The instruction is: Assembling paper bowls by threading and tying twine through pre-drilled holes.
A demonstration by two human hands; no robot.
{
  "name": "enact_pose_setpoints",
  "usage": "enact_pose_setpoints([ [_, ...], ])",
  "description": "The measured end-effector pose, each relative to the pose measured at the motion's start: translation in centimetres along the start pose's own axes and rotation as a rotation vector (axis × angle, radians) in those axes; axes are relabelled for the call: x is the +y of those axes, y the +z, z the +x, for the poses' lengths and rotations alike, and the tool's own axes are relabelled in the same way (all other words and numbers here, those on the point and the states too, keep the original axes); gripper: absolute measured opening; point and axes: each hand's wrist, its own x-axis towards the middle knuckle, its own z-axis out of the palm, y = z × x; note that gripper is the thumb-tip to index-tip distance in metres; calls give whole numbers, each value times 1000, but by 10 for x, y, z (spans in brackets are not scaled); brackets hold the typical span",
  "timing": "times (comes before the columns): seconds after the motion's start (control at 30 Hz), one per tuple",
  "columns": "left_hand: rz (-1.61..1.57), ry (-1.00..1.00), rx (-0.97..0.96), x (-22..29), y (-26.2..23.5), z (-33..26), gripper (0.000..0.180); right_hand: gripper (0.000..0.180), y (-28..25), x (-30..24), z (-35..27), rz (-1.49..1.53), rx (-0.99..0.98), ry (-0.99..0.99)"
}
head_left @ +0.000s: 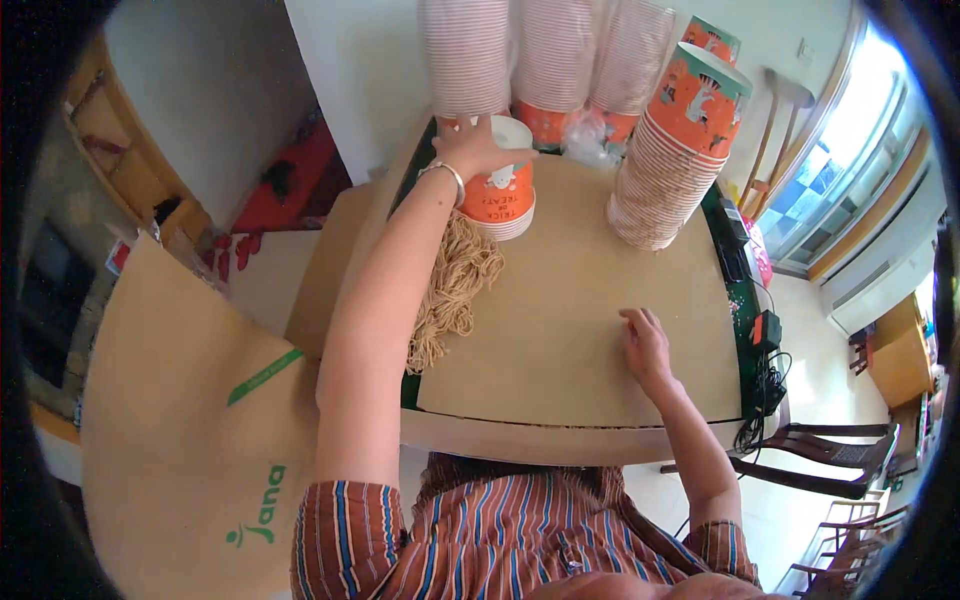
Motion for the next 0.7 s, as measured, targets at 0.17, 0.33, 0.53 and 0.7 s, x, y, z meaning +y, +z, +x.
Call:
enact_pose_setpoints([
  [0.17, 121, -11, -21, 12, -1, 5, 123, 44, 39, -44, 67, 6, 38, -299],
  [0.33, -28, 51, 45, 4, 8, 17, 117, 53, 95, -69, 120, 54, 35, -328],
  [0.53, -95, 83, 22, -10, 9, 26, 108, 61, 124, -70, 143, 114, 72, -389],
  [0.7, -41, 126, 95, -10, 16, 24, 104, 62, 127, -68, 144, 125, 73, -370],
])
